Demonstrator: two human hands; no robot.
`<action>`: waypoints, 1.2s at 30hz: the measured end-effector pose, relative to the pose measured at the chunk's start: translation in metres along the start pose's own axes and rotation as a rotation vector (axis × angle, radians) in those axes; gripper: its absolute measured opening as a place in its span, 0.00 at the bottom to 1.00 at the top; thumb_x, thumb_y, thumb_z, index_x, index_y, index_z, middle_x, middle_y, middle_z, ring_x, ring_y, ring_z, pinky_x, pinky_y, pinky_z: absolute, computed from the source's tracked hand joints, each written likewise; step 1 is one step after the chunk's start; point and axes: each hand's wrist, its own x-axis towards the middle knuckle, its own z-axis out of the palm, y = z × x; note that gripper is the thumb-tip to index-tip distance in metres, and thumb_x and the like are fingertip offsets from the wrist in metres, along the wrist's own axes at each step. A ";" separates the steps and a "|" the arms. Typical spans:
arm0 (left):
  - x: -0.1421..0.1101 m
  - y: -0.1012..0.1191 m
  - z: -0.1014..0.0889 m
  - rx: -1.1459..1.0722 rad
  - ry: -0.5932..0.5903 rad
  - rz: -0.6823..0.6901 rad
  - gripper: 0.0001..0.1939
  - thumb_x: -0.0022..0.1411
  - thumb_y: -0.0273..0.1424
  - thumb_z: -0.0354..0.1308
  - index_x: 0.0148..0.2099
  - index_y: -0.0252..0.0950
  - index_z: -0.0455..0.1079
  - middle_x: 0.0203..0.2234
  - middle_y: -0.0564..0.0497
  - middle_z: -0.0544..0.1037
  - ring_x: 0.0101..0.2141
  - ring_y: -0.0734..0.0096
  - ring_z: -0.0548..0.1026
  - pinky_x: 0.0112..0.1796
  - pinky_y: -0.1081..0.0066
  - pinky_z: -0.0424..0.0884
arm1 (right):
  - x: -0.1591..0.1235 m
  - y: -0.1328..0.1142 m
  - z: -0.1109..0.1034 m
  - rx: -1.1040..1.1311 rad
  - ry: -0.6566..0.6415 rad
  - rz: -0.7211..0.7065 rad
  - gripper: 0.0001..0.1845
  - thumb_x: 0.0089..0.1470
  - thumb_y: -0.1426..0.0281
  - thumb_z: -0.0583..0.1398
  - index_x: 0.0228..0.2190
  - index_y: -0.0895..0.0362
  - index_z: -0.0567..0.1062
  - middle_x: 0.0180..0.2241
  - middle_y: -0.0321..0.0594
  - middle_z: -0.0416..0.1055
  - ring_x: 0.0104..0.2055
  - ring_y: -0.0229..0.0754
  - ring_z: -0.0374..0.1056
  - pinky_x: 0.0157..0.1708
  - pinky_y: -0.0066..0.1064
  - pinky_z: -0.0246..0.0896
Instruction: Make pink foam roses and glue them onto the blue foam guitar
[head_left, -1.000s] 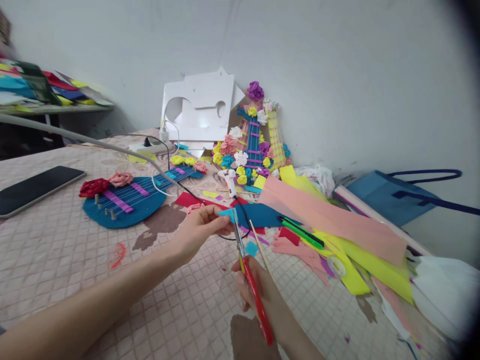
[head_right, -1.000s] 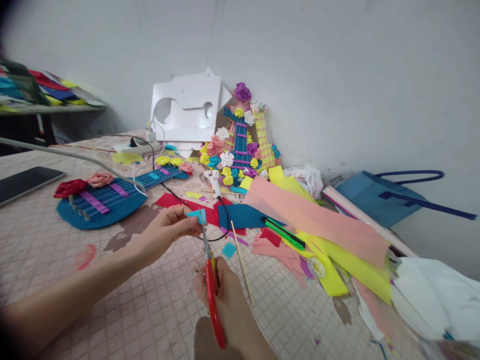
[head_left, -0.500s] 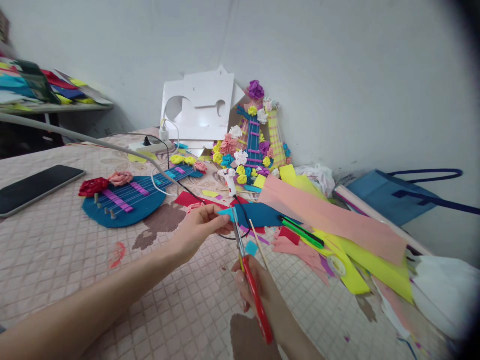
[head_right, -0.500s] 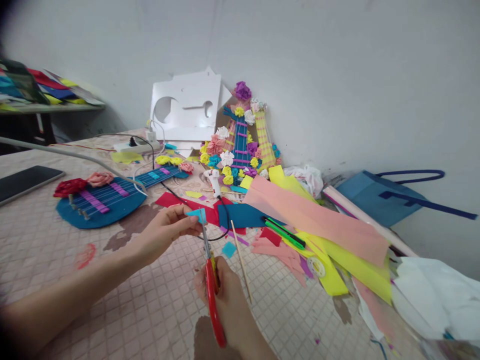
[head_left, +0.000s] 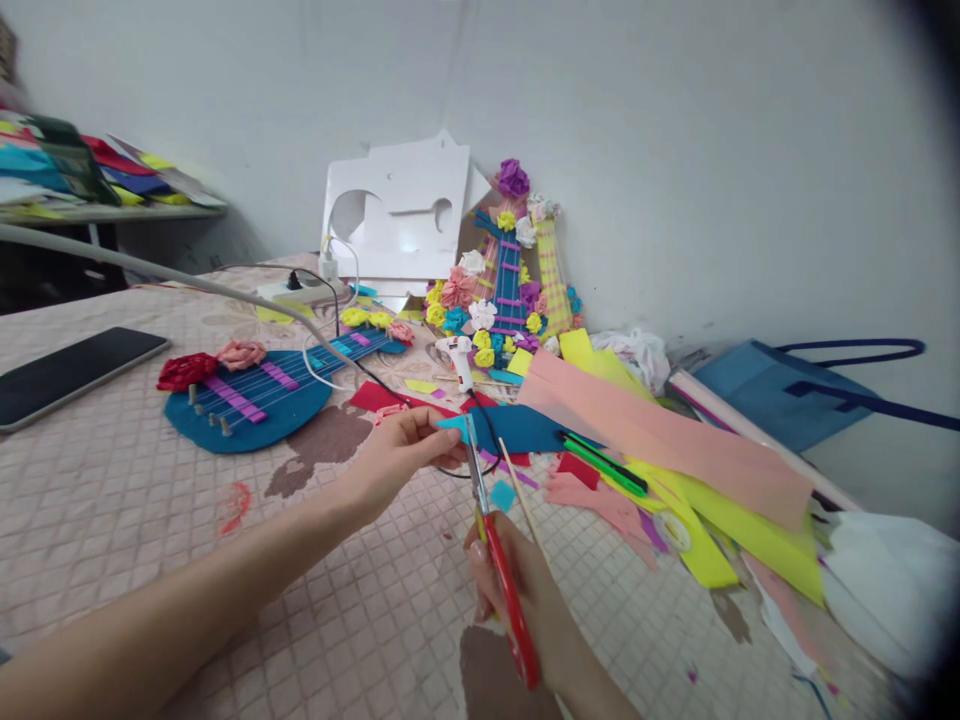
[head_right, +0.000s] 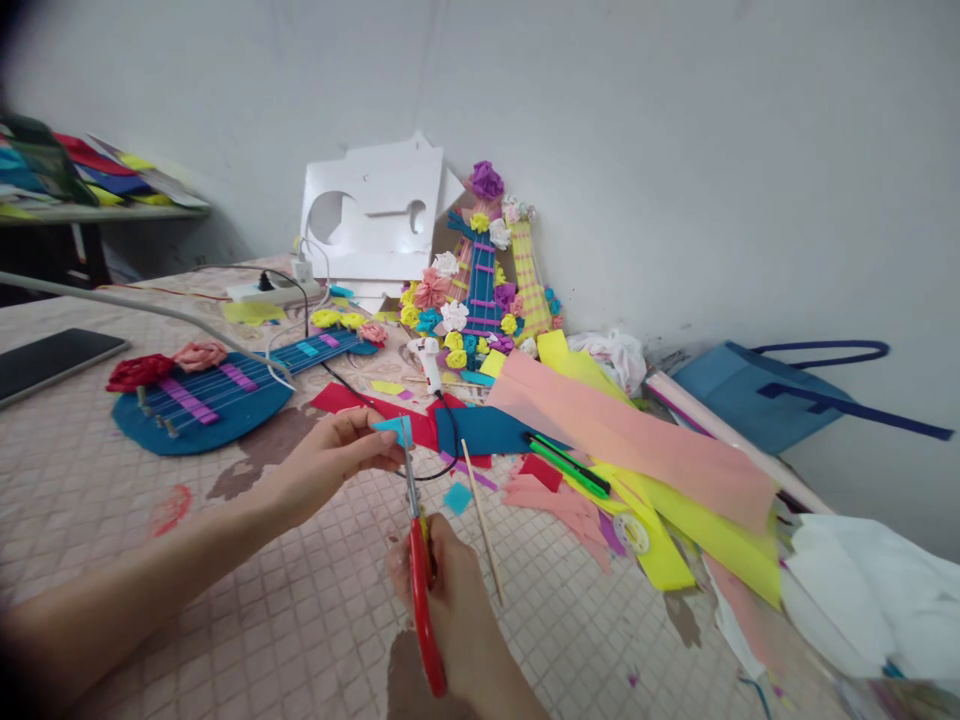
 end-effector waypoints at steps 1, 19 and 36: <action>0.000 0.000 0.000 0.003 -0.001 -0.001 0.10 0.56 0.34 0.62 0.30 0.34 0.66 0.25 0.52 0.79 0.29 0.72 0.77 0.36 0.69 0.73 | 0.000 0.000 0.000 -0.001 0.001 -0.001 0.15 0.55 0.56 0.55 0.27 0.54 0.61 0.19 0.26 0.55 0.16 0.31 0.53 0.16 0.24 0.52; 0.002 0.001 -0.003 -0.008 -0.021 -0.004 0.09 0.56 0.33 0.62 0.31 0.33 0.69 0.25 0.52 0.80 0.28 0.74 0.77 0.35 0.71 0.73 | 0.001 0.004 0.002 -0.025 0.028 0.016 0.18 0.54 0.53 0.54 0.27 0.54 0.61 0.19 0.26 0.55 0.15 0.30 0.52 0.16 0.25 0.54; 0.003 0.002 -0.004 -0.069 -0.046 -0.070 0.10 0.55 0.34 0.64 0.31 0.33 0.69 0.26 0.51 0.80 0.28 0.73 0.77 0.35 0.72 0.72 | -0.002 -0.005 -0.001 0.104 -0.058 0.146 0.22 0.52 0.49 0.56 0.30 0.54 0.61 0.18 0.24 0.54 0.14 0.28 0.52 0.13 0.20 0.54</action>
